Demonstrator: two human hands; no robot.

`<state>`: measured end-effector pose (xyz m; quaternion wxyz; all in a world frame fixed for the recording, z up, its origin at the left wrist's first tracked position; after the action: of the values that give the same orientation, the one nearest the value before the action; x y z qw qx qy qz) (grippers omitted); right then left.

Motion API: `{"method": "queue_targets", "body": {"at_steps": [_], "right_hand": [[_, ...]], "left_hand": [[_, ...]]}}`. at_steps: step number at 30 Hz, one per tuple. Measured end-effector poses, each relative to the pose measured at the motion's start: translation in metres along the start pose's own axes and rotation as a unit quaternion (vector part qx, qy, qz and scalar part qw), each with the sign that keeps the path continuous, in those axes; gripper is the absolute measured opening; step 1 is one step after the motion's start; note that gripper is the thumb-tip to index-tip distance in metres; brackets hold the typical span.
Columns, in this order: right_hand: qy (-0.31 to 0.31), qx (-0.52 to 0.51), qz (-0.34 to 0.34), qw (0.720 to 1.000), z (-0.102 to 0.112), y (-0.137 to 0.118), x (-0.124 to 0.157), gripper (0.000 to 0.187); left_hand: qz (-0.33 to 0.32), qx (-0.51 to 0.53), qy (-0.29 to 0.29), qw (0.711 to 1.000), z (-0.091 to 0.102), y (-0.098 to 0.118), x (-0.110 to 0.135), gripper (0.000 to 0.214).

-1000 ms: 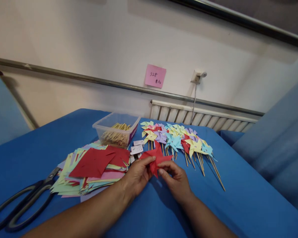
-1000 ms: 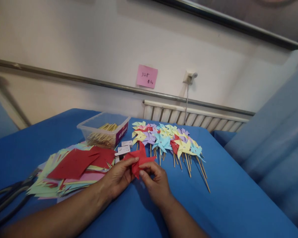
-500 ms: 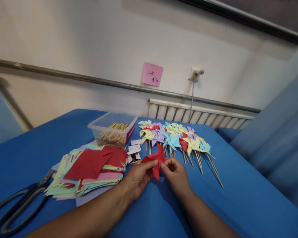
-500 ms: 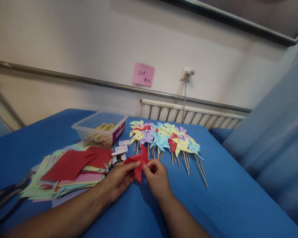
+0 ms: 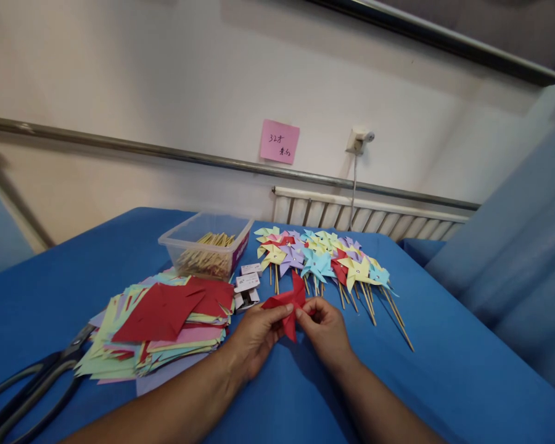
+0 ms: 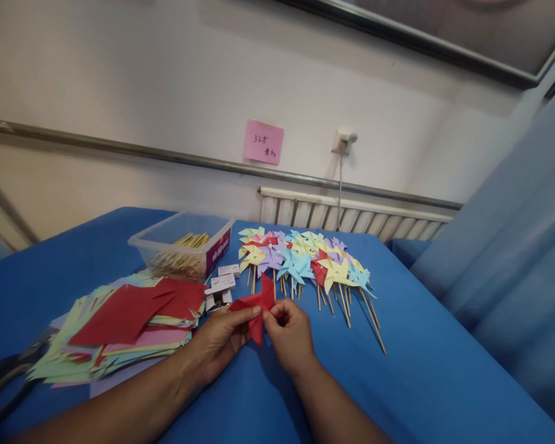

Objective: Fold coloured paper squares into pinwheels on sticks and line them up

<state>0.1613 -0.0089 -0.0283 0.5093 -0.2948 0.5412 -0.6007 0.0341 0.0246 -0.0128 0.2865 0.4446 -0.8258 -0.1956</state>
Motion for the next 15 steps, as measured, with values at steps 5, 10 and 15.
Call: {"method": "queue_targets", "body": {"at_steps": [5, 10, 15], "right_hand": [[0.003, 0.015, 0.005, 1.000, 0.0008, -0.0052, 0.0016, 0.019], [0.005, 0.021, 0.000, 1.000, 0.0002, -0.0066, 0.0019, 0.018], [0.008, 0.020, -0.006, 1.000, -0.0008, -0.0039, 0.0009, 0.018]], "left_hand": [[-0.002, -0.006, 0.002, 1.000, -0.0015, 0.0006, 0.0005, 0.015], [-0.005, -0.009, 0.009, 1.000, -0.0042, 0.0013, 0.0025, 0.014], [-0.005, -0.011, 0.014, 1.000, -0.0036, 0.0012, 0.0022, 0.011]]}}
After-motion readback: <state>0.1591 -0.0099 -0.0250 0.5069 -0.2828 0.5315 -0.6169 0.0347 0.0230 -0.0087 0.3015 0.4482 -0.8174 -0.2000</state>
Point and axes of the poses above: each hand's wrist, its own x-axis away from the middle knuckle, its own z-axis out of the back of the hand, y = z × x, the point moved 1 cm from there along -x, towards the middle knuckle, and after that the axes turned 15 degrees about x, right-handed, at the moved point
